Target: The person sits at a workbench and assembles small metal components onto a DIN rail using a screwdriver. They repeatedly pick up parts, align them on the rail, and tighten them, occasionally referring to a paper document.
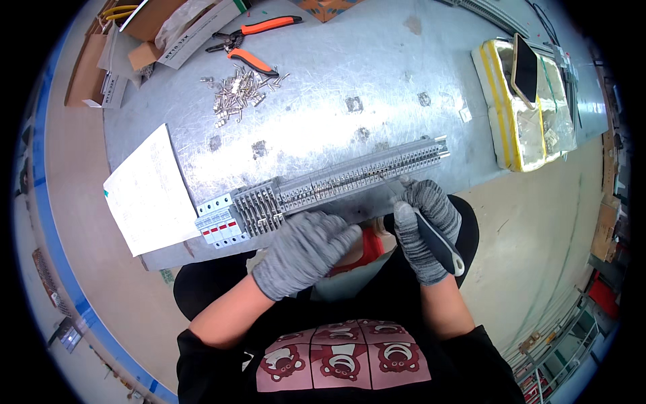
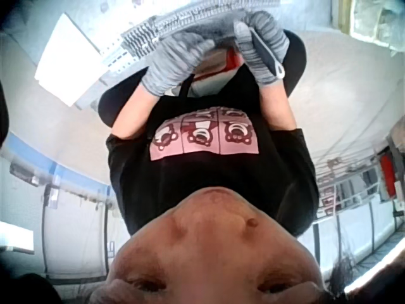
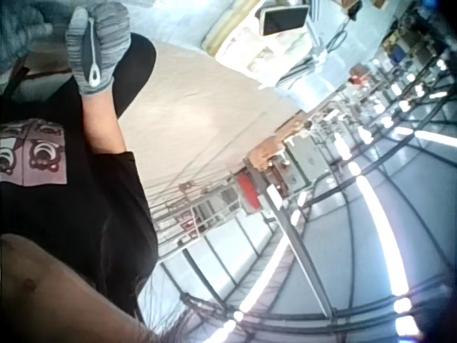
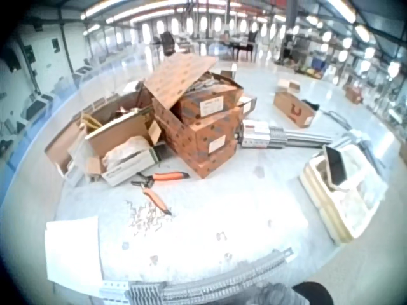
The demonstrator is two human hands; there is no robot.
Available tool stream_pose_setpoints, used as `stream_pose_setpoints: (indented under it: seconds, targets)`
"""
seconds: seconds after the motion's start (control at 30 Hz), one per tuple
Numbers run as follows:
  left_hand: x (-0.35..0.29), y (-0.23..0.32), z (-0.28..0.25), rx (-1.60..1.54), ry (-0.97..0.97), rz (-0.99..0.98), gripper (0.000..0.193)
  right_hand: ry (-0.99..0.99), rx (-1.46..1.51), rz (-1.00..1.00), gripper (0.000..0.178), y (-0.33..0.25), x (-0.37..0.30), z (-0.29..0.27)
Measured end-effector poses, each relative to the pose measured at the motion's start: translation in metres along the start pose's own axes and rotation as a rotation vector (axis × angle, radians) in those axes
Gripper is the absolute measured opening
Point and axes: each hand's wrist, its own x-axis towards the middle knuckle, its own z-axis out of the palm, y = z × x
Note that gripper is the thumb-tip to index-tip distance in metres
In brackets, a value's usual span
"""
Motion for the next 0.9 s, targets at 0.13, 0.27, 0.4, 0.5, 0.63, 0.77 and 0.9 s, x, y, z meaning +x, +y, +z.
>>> stream_pose_setpoints:
  seconds: [0.13,0.27,0.4,0.5,0.63,0.77,0.9]
  targets:
    - [-0.002,0.007,0.017,0.043,-0.076,0.212,0.034,0.035,0.052,-0.163,0.009,0.006,0.001,0.004]
    - [-0.013,0.006,0.047,0.173,0.072,0.334,0.030,-0.035,0.046,-0.150,0.015,0.005,0.002,0.009]
    - [-0.016,0.010,0.052,0.177,0.018,0.322,0.028,-0.029,0.043,-0.121,0.014,0.005,0.002,0.013]
    - [-0.015,0.007,0.053,0.121,0.044,0.346,0.028,-0.029,0.012,-0.154,0.011,0.008,0.002,0.014]
    - [-0.018,0.008,0.056,0.087,-0.009,0.301,0.029,-0.034,0.034,-0.175,0.010,0.004,0.004,0.016]
    - [-0.019,0.010,0.052,0.033,-0.060,0.269,0.030,-0.055,0.035,-0.161,0.012,0.003,0.005,0.016]
    - [-0.018,0.010,0.048,0.035,-0.067,0.282,0.029,-0.037,0.004,-0.188,0.008,0.007,0.004,0.017]
